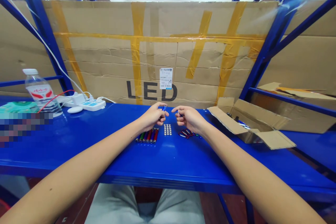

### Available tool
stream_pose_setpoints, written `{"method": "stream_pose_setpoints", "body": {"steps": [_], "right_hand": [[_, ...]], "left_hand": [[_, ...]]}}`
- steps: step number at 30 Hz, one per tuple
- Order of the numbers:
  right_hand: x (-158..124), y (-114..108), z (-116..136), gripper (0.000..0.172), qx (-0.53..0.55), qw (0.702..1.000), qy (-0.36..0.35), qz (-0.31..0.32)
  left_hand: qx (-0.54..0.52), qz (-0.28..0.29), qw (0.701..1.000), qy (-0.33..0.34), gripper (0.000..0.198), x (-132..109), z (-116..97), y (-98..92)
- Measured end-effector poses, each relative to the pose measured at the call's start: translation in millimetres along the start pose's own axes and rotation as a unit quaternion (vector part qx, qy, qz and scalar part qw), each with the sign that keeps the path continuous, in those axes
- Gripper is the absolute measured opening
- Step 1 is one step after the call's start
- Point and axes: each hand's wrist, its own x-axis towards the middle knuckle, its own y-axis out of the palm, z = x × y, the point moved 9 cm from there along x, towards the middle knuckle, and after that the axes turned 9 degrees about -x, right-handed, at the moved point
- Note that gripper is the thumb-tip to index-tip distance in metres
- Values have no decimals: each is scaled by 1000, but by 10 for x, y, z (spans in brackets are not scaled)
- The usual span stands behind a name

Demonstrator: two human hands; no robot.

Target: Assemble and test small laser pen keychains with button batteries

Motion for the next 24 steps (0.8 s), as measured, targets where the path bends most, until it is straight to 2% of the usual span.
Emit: {"method": "stream_pose_setpoints", "body": {"steps": [4,9,15,17,20,24], "right_hand": [[-40,88,46,28,5,999,-1,46],[-90,144,38,31,-55,998,-12,42],[-130,282,38,31,-108,991,-44,59],[-123,291,49,32,-148,985,-62,65],[-105,269,77,30,-268,955,-111,57],[-128,279,192,21,-449,861,-236,20]], "left_hand": [[11,-9,1000,0,41,31,-1,-34],[35,-5,999,36,22,38,-73,-35],[121,6,990,76,14,-46,-141,52],[145,25,987,72,20,-61,-133,97],[172,40,982,71,29,-57,-123,116],[181,23,979,87,32,-19,-133,54]]}}
